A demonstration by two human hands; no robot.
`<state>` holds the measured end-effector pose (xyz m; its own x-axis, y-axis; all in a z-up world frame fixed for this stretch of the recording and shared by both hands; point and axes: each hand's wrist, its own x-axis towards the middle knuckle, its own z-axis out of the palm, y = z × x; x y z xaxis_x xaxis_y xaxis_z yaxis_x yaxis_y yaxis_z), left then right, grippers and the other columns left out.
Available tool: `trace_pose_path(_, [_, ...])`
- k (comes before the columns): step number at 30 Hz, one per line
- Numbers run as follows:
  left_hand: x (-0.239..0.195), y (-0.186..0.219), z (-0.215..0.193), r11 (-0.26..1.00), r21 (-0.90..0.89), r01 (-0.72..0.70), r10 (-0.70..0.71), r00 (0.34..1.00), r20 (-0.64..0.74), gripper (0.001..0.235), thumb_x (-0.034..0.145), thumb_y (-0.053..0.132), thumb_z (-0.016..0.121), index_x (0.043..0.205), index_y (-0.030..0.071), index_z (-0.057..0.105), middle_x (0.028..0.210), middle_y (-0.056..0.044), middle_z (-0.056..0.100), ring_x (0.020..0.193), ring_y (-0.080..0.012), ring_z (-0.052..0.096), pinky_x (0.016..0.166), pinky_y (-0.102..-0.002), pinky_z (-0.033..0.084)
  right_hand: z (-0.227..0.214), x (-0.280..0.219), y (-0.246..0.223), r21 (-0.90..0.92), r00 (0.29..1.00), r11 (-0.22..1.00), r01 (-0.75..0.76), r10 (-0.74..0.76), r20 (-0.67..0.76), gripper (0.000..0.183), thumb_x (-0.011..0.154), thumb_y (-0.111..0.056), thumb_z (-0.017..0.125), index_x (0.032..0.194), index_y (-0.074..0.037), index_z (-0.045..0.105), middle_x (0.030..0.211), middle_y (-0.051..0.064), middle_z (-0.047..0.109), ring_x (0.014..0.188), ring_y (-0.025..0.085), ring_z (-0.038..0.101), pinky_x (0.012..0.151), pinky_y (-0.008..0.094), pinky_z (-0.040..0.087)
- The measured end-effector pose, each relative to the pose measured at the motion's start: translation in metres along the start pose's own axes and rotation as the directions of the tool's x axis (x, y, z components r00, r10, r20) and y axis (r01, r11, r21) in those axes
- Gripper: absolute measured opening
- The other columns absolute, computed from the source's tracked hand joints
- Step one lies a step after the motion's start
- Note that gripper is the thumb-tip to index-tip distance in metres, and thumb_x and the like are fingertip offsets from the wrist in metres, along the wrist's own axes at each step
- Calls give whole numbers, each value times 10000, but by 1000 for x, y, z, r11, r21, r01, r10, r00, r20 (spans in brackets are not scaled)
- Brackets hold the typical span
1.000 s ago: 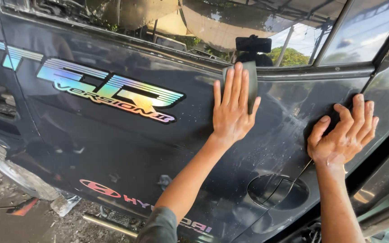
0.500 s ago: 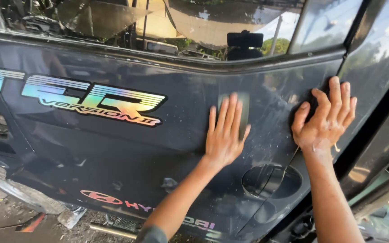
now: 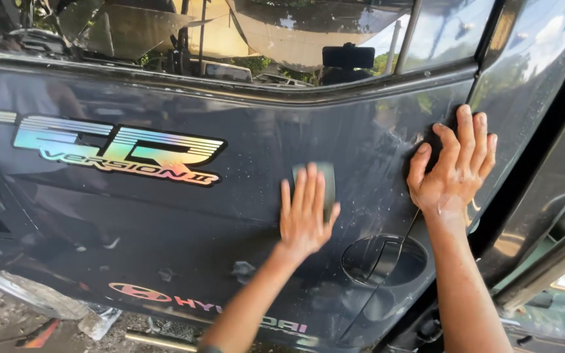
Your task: The person uses a sanding block to sand the side panel of a black Hyundai truck. They repeatedly dip the sanding block into a container of water and apply it to the vehicle's surface, focusing on the area around the door handle and decals.
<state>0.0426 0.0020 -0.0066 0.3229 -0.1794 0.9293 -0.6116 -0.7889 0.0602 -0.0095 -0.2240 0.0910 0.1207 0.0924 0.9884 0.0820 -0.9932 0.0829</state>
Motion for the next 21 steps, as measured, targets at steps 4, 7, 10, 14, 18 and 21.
trace_pose_path(4, [107, -21, -42, 996, 66, 53, -50, 998, -47, 736, 1104, 411, 497, 1611, -94, 325, 1713, -250, 219, 1613, -386, 211, 1311, -592, 139, 2, -1, 3, -20, 1000, 1000, -1, 1, 10, 305, 1081, -165, 625, 1362, -50, 646, 1646, 196, 503, 1577, 412, 399, 1307, 568, 230])
trace_pose_path(7, [47, -5, -29, 993, 37, 108, -107, 994, -38, 757, 1090, 413, 495, 1615, -92, 290, 1710, -258, 211, 1609, -398, 203, 1304, -598, 135, -1, -1, -1, 10, 1000, 1000, -16, 16, 22, 260, 1098, -166, 622, 1321, -33, 634, 1663, 201, 492, 1592, 411, 388, 1323, 568, 223])
trace_pose_path(10, [-36, -11, 15, 996, 44, 77, -76, 997, -18, 787, 1050, 443, 496, 1586, -83, 263, 1679, -267, 207, 1578, -407, 193, 1255, -625, 116, 1, -1, 0, -5, 1000, 1000, -6, 6, 19, 279, 1073, -134, 589, 1327, -27, 631, 1621, 202, 486, 1554, 398, 380, 1334, 567, 214])
trace_pose_path(14, [68, -21, -30, 996, 42, 82, -80, 996, -47, 749, 1096, 435, 475, 1611, -67, 270, 1708, -255, 209, 1608, -385, 190, 1301, -610, 115, 5, -3, 3, -20, 1000, 1000, 5, -5, 5, 267, 1093, -168, 616, 1315, -21, 638, 1655, 205, 501, 1586, 418, 391, 1313, 563, 220])
trace_pose_path(18, [34, -5, -22, 994, 17, 112, -111, 994, -14, 732, 1101, 422, 429, 1614, -85, 306, 1715, -248, 218, 1612, -390, 207, 1305, -602, 135, 2, -4, 2, -22, 1000, 1000, 1, 0, 16, 282, 1079, -147, 589, 1327, -22, 636, 1616, 199, 499, 1555, 405, 389, 1332, 558, 213])
trace_pose_path(21, [-24, -9, 3, 998, 59, 4, -8, 998, 62, 736, 1073, 453, 418, 1580, -71, 315, 1684, -242, 220, 1582, -382, 203, 1260, -615, 131, 4, -2, 1, -14, 1000, 1000, -1, 1, 1, 282, 1075, -151, 589, 1322, -24, 635, 1613, 204, 499, 1573, 412, 391, 1329, 559, 214])
